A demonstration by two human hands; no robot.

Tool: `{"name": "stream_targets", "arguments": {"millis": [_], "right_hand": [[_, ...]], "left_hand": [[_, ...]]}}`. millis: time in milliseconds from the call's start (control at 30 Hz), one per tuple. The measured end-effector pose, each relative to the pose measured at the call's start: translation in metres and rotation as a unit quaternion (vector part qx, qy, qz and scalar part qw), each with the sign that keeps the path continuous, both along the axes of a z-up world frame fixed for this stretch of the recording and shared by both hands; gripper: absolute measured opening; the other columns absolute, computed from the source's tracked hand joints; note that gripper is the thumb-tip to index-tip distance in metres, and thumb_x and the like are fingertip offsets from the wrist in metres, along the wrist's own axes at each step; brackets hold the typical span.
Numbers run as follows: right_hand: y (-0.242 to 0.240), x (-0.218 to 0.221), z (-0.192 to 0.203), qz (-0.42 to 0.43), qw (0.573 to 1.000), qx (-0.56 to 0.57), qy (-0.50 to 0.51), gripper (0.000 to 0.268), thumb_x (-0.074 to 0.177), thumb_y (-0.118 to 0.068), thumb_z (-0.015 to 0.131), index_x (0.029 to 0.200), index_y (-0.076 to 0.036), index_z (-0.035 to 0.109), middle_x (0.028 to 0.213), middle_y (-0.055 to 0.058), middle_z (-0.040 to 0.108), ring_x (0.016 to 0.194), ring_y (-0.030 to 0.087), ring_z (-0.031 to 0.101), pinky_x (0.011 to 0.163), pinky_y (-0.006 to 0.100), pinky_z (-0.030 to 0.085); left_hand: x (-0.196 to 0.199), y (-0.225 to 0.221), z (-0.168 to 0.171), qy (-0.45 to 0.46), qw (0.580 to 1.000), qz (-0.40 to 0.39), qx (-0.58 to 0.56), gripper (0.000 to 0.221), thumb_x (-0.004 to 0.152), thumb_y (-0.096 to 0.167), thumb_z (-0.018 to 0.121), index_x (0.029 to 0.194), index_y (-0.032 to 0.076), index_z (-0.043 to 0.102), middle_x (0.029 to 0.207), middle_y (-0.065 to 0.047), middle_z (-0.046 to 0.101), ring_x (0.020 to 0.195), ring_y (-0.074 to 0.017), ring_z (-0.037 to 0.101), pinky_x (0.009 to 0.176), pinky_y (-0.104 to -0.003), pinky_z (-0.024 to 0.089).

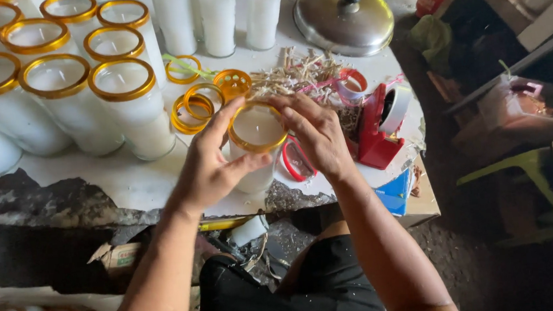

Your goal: Assembling candle jars by fitting decorative gold rings onto the rims and trimming wicks.

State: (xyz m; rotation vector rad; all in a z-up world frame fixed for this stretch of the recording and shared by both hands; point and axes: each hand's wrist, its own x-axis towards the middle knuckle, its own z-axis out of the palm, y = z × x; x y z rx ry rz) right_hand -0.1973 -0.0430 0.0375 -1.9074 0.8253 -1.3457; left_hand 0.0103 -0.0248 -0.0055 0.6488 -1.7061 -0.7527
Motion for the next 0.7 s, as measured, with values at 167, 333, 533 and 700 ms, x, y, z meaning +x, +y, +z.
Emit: {"name": "stream_targets", "arguments": {"millis": [167, 333, 533, 700], "right_hand": [[0.017, -0.013, -0.031, -0.003, 0.991, 0.060, -0.117, 0.039, 0.104, -0.029, 0.057, 0.123, 0.002, 0.070, 0.102, 0.019, 0.071, 0.096, 0.025, 0.069, 0.093, 0.042, 0.058], [0.018, -0.012, -0.025, -0.036, 0.989, 0.052, -0.132, 0.042, 0.105, -0.027, 0.056, 0.130, 0.006, 0.065, 0.108, 0.024, 0.069, 0.103, 0.030, 0.068, 0.097, 0.045, 0.058], [0.009, -0.006, -0.011, -0.012, 1.000, -0.004, 0.005, 0.043, 0.109, -0.029, 0.053, 0.141, -0.002, 0.061, 0.108, 0.019, 0.064, 0.103, 0.026, 0.063, 0.093, 0.043, 0.056], [0.025, -0.004, -0.004, -0.073, 0.996, -0.036, 0.033, 0.041, 0.109, -0.031, 0.051, 0.134, -0.003, 0.067, 0.107, 0.016, 0.067, 0.093, 0.025, 0.068, 0.089, 0.042, 0.057]], "left_hand": [[0.013, -0.001, 0.001, 0.061, 0.995, -0.082, 0.006, 0.091, 0.083, 0.016, 0.082, 0.155, -0.007, 0.031, 0.153, -0.033, 0.043, 0.146, -0.0494, 0.035, 0.120, -0.062, 0.030], [-0.004, 0.016, 0.009, 0.020, 0.998, 0.013, -0.058, 0.095, 0.084, 0.025, 0.085, 0.156, -0.006, 0.030, 0.155, -0.032, 0.041, 0.147, -0.0464, 0.035, 0.124, -0.058, 0.027], [-0.006, 0.004, 0.010, -0.030, 0.995, 0.064, -0.069, 0.080, 0.090, 0.027, 0.081, 0.148, -0.012, 0.041, 0.146, -0.037, 0.047, 0.141, -0.0521, 0.042, 0.119, -0.064, 0.028], [-0.001, -0.004, 0.005, -0.001, 0.999, -0.022, -0.048, 0.084, 0.092, 0.033, 0.076, 0.154, -0.007, 0.035, 0.152, -0.030, 0.046, 0.148, -0.0475, 0.033, 0.123, -0.063, 0.021]]}}
